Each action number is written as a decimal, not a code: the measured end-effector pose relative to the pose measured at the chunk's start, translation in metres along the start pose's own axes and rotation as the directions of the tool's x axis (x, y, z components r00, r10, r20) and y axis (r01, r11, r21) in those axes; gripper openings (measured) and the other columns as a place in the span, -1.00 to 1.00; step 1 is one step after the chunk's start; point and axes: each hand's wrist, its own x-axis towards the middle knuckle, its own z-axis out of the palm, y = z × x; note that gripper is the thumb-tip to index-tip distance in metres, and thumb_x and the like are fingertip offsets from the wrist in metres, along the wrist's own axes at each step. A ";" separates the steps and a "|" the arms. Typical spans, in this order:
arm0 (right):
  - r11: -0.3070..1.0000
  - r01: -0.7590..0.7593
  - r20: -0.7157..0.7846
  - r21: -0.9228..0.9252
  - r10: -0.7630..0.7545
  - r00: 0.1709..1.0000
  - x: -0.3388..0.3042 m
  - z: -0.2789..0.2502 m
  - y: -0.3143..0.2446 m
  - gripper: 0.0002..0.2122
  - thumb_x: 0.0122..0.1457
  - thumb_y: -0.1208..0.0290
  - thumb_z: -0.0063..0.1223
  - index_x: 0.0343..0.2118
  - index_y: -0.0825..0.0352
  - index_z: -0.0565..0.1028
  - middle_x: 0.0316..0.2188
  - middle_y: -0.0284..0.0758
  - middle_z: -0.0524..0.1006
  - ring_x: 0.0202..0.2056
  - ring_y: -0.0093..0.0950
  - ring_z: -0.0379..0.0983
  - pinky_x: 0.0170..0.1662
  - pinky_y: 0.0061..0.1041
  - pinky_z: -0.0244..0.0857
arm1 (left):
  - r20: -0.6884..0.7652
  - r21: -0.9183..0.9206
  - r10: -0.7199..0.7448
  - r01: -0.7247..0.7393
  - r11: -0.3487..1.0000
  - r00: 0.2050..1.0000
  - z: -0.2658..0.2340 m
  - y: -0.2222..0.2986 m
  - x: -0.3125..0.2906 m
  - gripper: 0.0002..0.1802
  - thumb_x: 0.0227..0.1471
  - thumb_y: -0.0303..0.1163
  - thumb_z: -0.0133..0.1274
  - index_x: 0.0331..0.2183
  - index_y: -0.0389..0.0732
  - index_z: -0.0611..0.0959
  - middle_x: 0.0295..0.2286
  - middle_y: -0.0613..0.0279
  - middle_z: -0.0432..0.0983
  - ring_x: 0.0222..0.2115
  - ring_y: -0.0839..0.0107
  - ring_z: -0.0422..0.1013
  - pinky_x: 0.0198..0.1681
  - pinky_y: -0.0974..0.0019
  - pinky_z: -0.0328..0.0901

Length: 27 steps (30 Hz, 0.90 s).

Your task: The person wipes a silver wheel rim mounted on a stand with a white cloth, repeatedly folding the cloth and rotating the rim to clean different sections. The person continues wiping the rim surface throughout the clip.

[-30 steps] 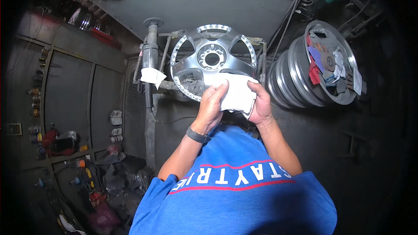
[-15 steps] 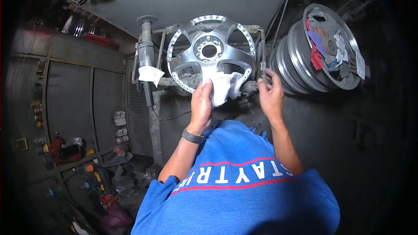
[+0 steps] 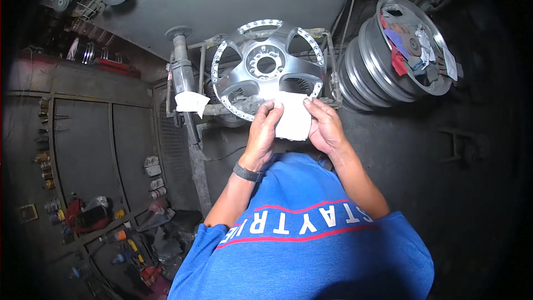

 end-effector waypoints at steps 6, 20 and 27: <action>0.999 -0.038 0.016 0.017 0.037 0.999 -0.003 0.022 0.028 -0.67 0.35 0.45 0.05 0.12 0.44 0.40 0.00 -0.18 0.56 0.04 -0.38 0.53 0.16 -0.33 0.43 | 0.191 -0.056 -0.043 0.055 0.997 0.981 -0.056 0.019 -0.004 -0.72 0.27 -0.33 0.14 -0.07 -0.28 0.60 -0.20 0.27 0.62 -0.19 0.51 0.53 -0.07 0.40 0.43; 0.951 -0.149 -0.017 -0.272 0.150 0.989 -0.023 0.046 0.100 -0.64 0.22 0.48 0.28 0.03 0.42 0.45 -0.09 -0.25 0.58 -0.05 -0.50 0.55 0.05 -0.47 0.45 | 0.463 0.223 -0.087 -0.021 0.975 0.882 -0.127 0.054 -0.010 -0.43 0.15 -0.59 0.21 0.18 -0.29 0.44 -0.18 0.27 0.55 -0.20 0.63 0.47 -0.15 0.52 0.39; 0.944 -0.222 -0.008 -0.245 0.227 0.974 -0.025 0.056 0.106 -0.57 0.26 0.46 0.21 0.14 0.48 0.41 -0.02 -0.20 0.59 -0.01 -0.43 0.57 0.08 -0.41 0.47 | 0.633 0.440 -0.165 -0.176 0.881 0.756 -0.139 0.068 0.007 -0.36 0.14 -0.59 0.21 0.23 -0.25 0.42 -0.08 0.26 0.56 -0.25 0.74 0.42 -0.18 0.57 0.36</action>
